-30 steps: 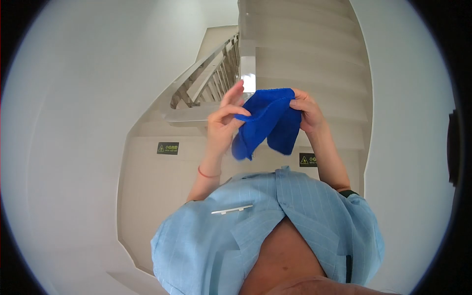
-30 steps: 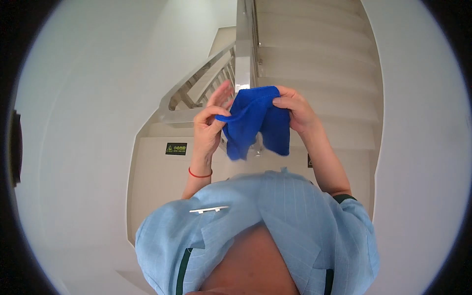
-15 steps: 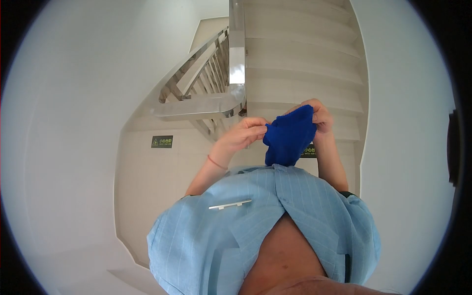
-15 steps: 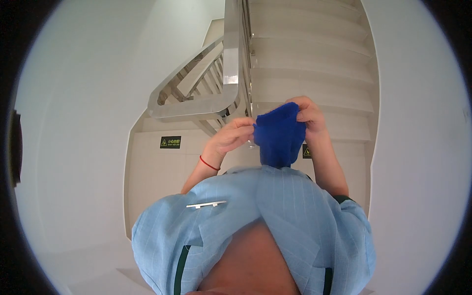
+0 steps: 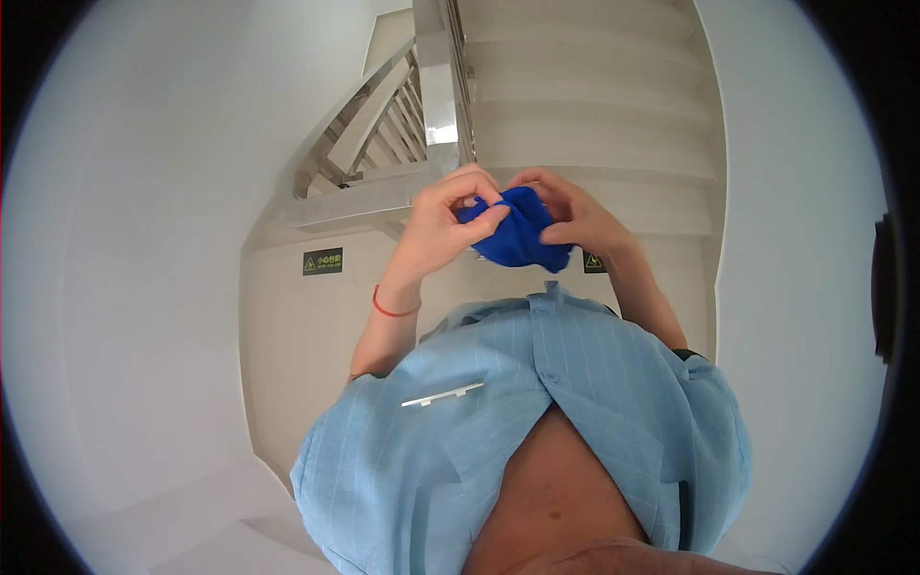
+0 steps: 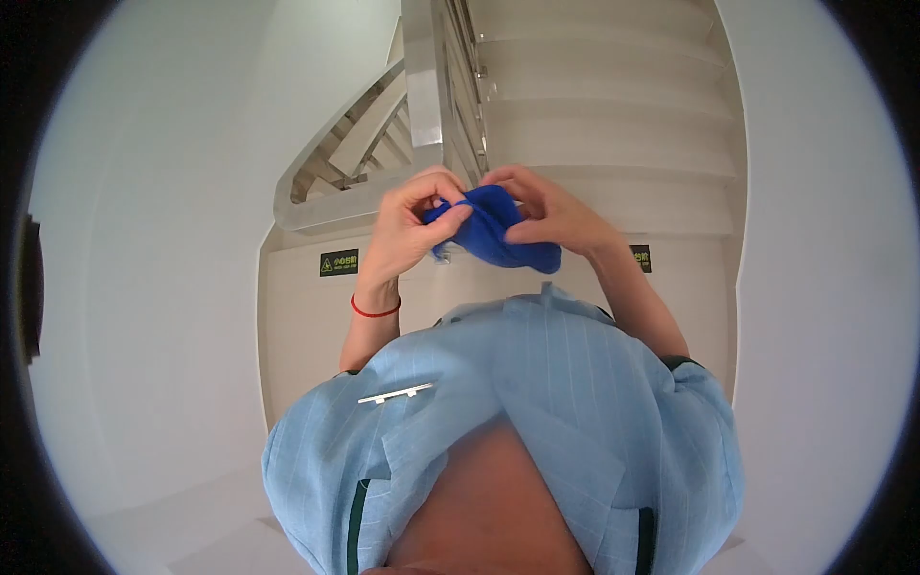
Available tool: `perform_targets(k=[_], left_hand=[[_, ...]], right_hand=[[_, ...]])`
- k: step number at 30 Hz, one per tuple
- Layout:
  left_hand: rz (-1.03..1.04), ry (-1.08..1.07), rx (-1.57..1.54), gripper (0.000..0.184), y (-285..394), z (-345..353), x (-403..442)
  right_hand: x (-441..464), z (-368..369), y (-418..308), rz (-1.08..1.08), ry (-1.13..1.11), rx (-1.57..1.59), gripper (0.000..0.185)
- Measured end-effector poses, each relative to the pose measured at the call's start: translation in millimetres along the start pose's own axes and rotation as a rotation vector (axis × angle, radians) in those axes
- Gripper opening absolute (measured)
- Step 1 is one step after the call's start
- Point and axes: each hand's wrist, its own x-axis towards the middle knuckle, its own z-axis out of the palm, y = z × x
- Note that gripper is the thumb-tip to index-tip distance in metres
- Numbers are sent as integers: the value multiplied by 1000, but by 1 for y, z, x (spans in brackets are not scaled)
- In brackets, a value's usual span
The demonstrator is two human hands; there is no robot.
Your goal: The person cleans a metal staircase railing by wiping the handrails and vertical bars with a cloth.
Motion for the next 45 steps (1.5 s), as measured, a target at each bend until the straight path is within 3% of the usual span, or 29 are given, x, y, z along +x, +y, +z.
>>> perform_targets(k=[3,6,7,12,18,22,24,25,29,33,37,38,41,42,45], left_hand=[[31,-59,168,10,-10,4,5],[-136,125,-302,22,-18,14,2],[-161,135,-334,24,-21,13,-1],[-317,112,-497,27,-40,10,-14],[-189,186,-732,15,-51,15,-9],[-262,188,-949,11,-47,16,-5],[-267,169,-1068,12,-44,13,-3],[-257,168,-1011,12,-43,12,0],[-182,145,-693,9,-35,18,15],[-162,36,-496,8,-23,40,25],[149,54,-64,19,-39,43,33],[178,21,-189,22,-54,45,35],[106,-54,-339,27,-71,48,27],[119,-77,-294,37,-75,50,21],[117,75,-187,42,-77,68,4]], right_hand=[[10,9,9,1,35,-75,36],[12,-1,16,-14,60,-181,23],[13,-3,18,-18,66,-214,22],[17,2,10,-163,109,-421,21],[12,20,12,-222,256,-634,21],[7,26,17,-371,367,-708,25],[-2,31,6,-316,389,-813,31],[-6,33,3,-286,401,-866,34],[-10,34,6,-606,508,-1019,43],[-18,48,10,-464,621,-822,42],[-24,42,21,-361,727,-700,31],[-29,45,14,-202,760,-735,21],[-27,42,18,-76,843,-761,15],[-26,44,17,-120,862,-770,15],[-21,49,9,-234,884,-833,13]])
